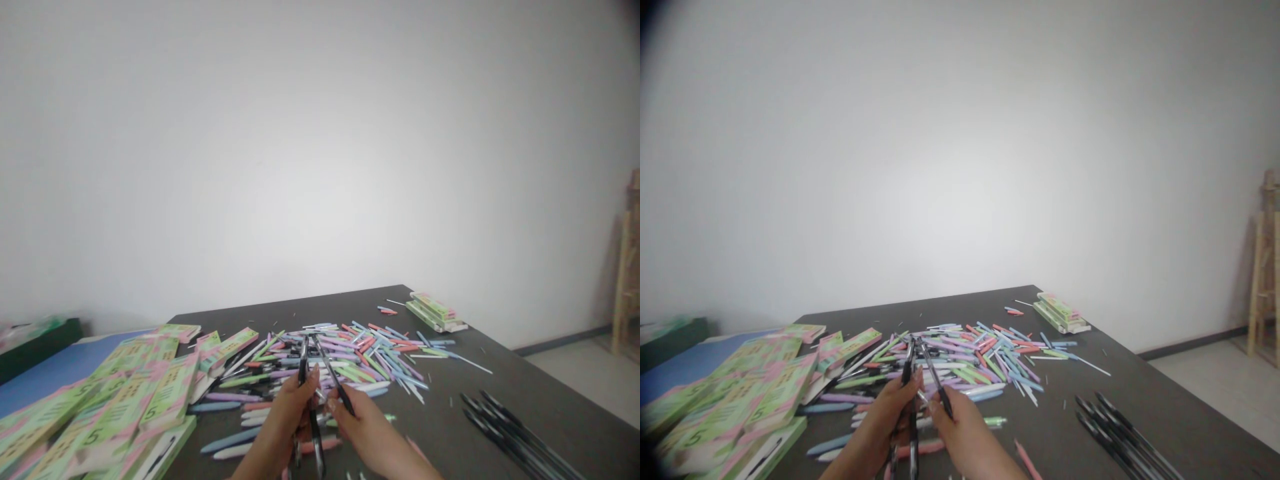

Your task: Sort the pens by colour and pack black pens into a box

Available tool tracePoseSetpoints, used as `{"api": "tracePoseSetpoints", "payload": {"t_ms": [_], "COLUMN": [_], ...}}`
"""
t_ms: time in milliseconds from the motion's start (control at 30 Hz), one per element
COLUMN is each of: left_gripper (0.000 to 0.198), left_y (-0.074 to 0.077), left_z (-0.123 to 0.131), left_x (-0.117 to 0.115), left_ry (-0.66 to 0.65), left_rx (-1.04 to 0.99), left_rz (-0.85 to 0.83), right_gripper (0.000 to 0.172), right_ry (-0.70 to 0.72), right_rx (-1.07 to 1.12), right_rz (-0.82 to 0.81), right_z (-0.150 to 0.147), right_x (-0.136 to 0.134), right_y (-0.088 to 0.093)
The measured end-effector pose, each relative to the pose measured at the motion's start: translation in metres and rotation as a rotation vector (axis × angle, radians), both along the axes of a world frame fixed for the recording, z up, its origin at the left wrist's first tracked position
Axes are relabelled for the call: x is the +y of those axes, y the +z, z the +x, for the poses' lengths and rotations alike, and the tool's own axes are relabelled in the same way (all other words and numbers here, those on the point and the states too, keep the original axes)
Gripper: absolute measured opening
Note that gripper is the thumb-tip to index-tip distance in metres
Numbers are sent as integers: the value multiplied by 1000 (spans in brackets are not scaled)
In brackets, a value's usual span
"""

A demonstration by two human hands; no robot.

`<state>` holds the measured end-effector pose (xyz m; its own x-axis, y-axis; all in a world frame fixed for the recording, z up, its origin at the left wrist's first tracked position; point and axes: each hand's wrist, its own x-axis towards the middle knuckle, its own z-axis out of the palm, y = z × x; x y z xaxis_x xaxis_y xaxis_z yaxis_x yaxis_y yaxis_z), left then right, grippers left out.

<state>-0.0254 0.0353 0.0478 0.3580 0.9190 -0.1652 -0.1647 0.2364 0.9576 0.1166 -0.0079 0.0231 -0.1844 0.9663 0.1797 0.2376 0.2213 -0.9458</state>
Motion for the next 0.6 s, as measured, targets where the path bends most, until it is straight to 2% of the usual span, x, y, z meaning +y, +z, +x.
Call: {"api": "tracePoseSetpoints", "payload": {"t_ms": [67,133,233,333,400,500,600], "left_gripper": [59,61,48,31,34,41,36], "left_y": [-3,-4,-2,1,3,4,1], "left_z": [-1,-5,-13,-19,-18,-11,1], "left_x": [7,10,6,-1,-5,-12,-20], "left_ry": [-20,-72,-158,-225,-354,-516,-428], "left_rx": [-19,-69,-161,-200,-181,-93,-3], "left_rz": [-39,-106,-241,-366,-412,-399,-218], "right_gripper": [34,25,21,23,16,9,9], "right_ry": [-89,-139,-199,-176,-136,-113,-192], "right_rx": [-136,-275,-489,-712,-831,-943,-1002], "right_rz": [141,210,372,576,690,818,896], "right_z": [5,12,26,36,38,35,33], "right_x": [3,1,-5,-8,-7,0,8], "right_y": [-2,2,12,20,21,12,-1]}}
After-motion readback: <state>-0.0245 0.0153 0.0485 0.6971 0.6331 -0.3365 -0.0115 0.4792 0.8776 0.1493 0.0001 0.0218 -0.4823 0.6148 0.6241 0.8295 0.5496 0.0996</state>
